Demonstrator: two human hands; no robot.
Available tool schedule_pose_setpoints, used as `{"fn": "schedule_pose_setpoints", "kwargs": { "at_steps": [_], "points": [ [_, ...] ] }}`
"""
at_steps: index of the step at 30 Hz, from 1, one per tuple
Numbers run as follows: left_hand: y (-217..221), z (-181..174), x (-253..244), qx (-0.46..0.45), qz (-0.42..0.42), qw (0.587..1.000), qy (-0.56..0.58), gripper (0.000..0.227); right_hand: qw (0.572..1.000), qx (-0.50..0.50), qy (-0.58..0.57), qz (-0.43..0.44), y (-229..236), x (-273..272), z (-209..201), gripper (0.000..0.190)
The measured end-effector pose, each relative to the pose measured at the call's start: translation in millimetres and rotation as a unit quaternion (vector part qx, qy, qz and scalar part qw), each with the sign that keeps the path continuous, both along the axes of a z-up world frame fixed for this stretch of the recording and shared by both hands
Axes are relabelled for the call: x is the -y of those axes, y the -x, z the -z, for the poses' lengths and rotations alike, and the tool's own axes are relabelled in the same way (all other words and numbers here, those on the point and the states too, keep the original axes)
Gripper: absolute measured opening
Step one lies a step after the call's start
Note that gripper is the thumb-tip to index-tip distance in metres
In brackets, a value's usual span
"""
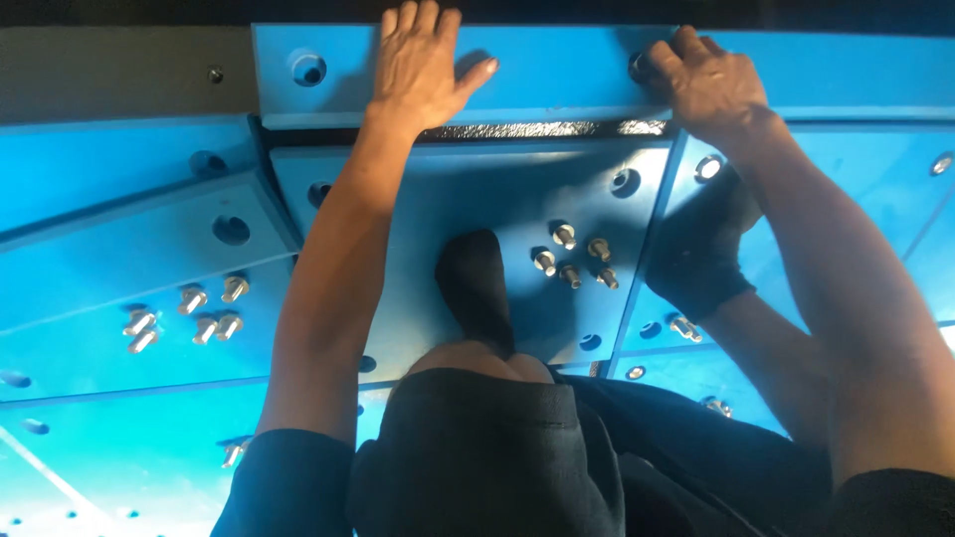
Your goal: The person lies on the floor beneath a blue paneled structure and unscrews bolts and nuts by hand, one at a time, threading each fastener off its stud. The removed bolts and nuts are collected into a small pile on the panels as the person shifts position to reach different sections.
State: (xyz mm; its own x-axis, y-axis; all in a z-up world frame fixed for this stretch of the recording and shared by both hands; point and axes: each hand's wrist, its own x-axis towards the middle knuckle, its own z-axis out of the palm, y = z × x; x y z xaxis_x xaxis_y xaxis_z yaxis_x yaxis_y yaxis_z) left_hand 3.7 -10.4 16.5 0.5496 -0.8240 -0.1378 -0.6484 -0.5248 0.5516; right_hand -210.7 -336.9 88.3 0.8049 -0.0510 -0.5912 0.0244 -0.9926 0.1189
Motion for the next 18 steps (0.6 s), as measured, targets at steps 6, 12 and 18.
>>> {"fn": "schedule_pose_setpoints", "kwargs": {
  "at_steps": [6, 12, 18],
  "points": [
    [6, 13, -6, 0.075, 0.006, 0.995, 0.071, 0.064, 0.997, -0.047, 0.052, -0.033, -11, -4, -1, 0.054],
    [9, 14, -1, 0.140, 0.004, 0.987, 0.080, 0.062, 0.993, 0.009, 0.041, -0.109, -3, 17, 29, 0.028],
    [9, 10, 0, 0.134, -0.008, 0.988, 0.082, 0.056, 0.994, -0.075, 0.065, -0.042, -28, -2, 8, 0.045]
  ]
}}
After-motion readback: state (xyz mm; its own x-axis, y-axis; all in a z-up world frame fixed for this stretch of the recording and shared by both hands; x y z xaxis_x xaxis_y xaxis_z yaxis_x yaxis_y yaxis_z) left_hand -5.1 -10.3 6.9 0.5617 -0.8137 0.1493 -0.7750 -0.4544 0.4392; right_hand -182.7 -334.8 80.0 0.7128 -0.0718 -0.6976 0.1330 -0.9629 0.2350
